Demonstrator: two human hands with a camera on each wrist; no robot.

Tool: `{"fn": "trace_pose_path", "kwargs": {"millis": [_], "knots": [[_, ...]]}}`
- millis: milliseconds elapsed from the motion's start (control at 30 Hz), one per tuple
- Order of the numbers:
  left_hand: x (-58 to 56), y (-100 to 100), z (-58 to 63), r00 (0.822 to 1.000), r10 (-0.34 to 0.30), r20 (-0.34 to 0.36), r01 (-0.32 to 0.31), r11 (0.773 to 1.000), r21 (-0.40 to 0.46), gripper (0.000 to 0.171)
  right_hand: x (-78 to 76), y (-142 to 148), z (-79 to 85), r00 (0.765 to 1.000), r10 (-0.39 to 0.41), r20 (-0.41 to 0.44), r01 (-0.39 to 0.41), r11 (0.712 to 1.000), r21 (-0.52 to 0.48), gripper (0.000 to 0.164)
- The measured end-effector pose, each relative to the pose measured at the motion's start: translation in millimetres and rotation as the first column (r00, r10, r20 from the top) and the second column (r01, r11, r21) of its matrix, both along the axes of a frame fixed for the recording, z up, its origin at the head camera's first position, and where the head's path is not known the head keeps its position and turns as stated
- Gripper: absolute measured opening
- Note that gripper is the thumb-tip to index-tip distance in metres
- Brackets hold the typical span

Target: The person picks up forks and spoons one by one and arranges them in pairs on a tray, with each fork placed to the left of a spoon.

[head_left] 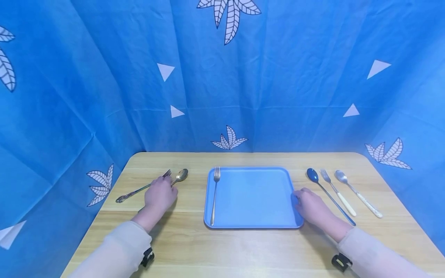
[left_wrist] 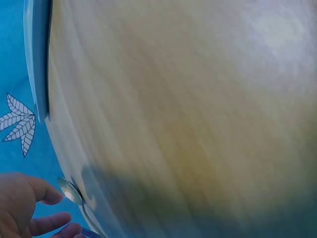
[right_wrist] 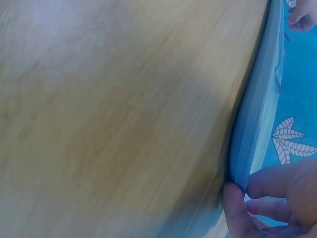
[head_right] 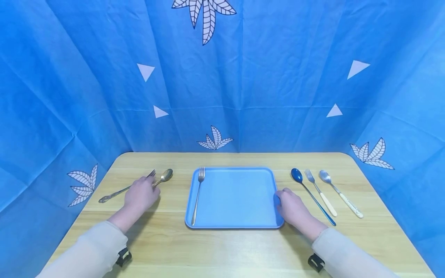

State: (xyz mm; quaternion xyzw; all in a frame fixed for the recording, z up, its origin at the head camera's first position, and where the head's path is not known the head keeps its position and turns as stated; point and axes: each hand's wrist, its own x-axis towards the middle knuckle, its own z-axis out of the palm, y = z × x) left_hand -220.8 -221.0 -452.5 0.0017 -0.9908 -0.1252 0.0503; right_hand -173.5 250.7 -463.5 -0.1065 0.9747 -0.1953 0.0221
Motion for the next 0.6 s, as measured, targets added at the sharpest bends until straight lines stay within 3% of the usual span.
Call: {"fn": "trace_pose_path", "kwargs": {"millis": [600], "knots": [[-4.3, -9.9, -13.7, 0.999, 0.023, 0.047, -0.022, 1.0, -0.018, 0.031, 1.7, -0.7, -3.1, 1.0, -0.017, -0.001, 0.017, 1.0, 0.005, 0.041]]}}
